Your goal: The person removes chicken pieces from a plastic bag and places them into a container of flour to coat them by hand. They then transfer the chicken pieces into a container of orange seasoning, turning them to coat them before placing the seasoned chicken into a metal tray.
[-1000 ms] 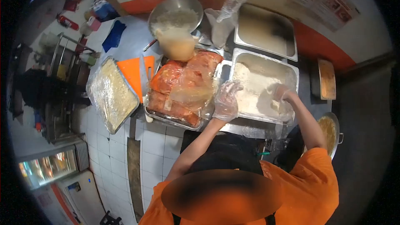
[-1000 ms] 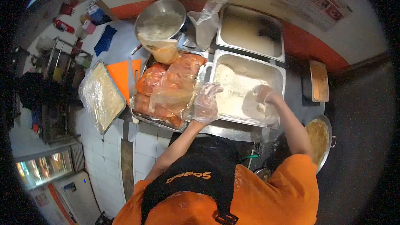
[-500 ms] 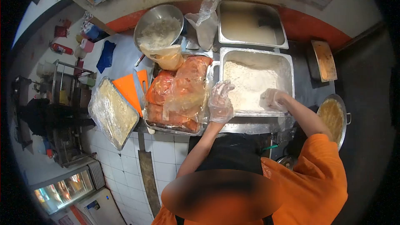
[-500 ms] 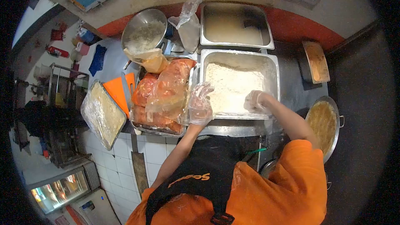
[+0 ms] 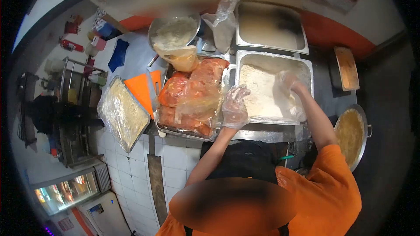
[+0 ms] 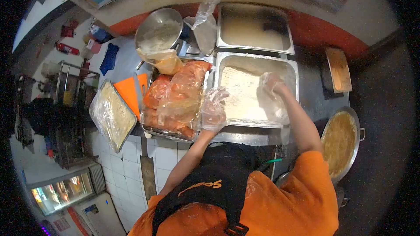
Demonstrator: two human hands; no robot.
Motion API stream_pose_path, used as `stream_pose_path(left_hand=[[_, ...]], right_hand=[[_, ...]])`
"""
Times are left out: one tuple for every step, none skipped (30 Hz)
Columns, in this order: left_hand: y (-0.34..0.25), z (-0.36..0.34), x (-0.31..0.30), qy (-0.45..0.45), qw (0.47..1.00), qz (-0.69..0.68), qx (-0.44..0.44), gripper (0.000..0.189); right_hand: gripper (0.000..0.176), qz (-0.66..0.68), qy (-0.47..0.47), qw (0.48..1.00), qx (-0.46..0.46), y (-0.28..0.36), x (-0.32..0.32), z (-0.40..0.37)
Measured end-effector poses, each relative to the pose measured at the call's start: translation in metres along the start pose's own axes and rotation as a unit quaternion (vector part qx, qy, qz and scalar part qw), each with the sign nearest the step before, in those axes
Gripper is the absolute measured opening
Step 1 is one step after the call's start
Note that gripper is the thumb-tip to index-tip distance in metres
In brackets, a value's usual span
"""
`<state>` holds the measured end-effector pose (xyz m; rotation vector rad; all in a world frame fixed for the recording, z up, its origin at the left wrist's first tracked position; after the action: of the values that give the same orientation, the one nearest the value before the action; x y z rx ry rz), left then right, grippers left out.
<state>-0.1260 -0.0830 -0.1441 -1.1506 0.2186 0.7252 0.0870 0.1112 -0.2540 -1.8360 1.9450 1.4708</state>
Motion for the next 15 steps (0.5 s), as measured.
stream_pose_path(left_hand=[[0.005,-0.002,0.002,-0.006,0.999,-0.031,-0.025,0.045],[0.01,-0.002,0.003,-0.01,0.997,-0.061,-0.049,0.044],[0.001,0.002,-0.001,-0.009,1.0,-0.006,-0.001,0.041],[-0.002,0.003,-0.002,-0.001,1.0,-0.011,0.005,0.041],[-0.003,0.003,-0.002,0.008,1.0,0.006,0.003,0.04],[-0.004,0.005,-0.001,0.019,1.0,0.022,0.002,0.039],[-0.011,0.008,-0.004,-0.003,0.999,0.042,0.028,0.031],[-0.013,0.008,0.0,0.013,0.999,0.031,0.041,0.031],[-0.011,0.007,0.001,0.011,0.999,0.037,0.033,0.03],[-0.006,0.006,0.001,0.006,0.999,0.044,0.022,0.03],[-0.002,0.004,0.003,0.001,0.999,0.035,0.026,0.029],[-0.005,0.005,0.004,0.008,0.999,0.029,0.035,0.029],[-0.007,0.005,0.003,0.001,0.999,0.034,0.039,0.029],[-0.009,0.006,0.002,-0.008,0.998,0.039,0.04,0.029],[-0.008,0.005,0.001,-0.015,0.999,0.03,0.033,0.03]], right_hand=[[0.046,0.017,-0.069,0.992,0.101,-0.036,-0.002,0.01],[0.046,0.021,-0.076,0.991,0.106,-0.059,0.019,0.031],[0.041,0.223,-0.076,0.967,-0.096,-0.053,0.045,0.058],[0.037,0.403,-0.073,0.864,-0.293,-0.041,0.046,0.057],[0.03,0.492,-0.079,0.854,-0.149,-0.032,0.056,0.057],[0.027,0.571,-0.085,0.817,-0.003,-0.007,0.07,0.052],[0.028,0.633,-0.033,0.773,-0.026,-0.005,0.097,0.075],[0.03,0.69,0.016,0.722,-0.052,-0.007,0.117,0.101],[0.031,0.343,-0.01,0.933,-0.109,0.018,0.103,0.121],[0.033,-0.063,-0.025,0.989,-0.134,0.039,0.095,0.136],[0.035,-0.069,0.004,0.984,-0.165,0.065,0.082,0.106],[0.037,-0.077,0.034,0.976,-0.198,0.106,0.058,0.055],[0.031,-0.195,0.047,0.951,-0.235,0.135,0.046,0.021],[0.031,-0.196,0.044,0.952,-0.231,0.144,0.032,-0.002],[0.029,-0.191,0.018,0.958,-0.211,0.149,0.02,-0.02]])
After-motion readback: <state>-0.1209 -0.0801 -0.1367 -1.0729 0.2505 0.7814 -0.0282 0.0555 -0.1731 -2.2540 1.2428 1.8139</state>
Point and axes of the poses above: each hand's wrist, its own z-axis towards the middle knuckle, its own x-axis out of the palm, y = z × x, the point moved 8 cm from there along z, towards the middle knuckle, and after that the axes turned 1 degree about -x, right-handed, at the moved point
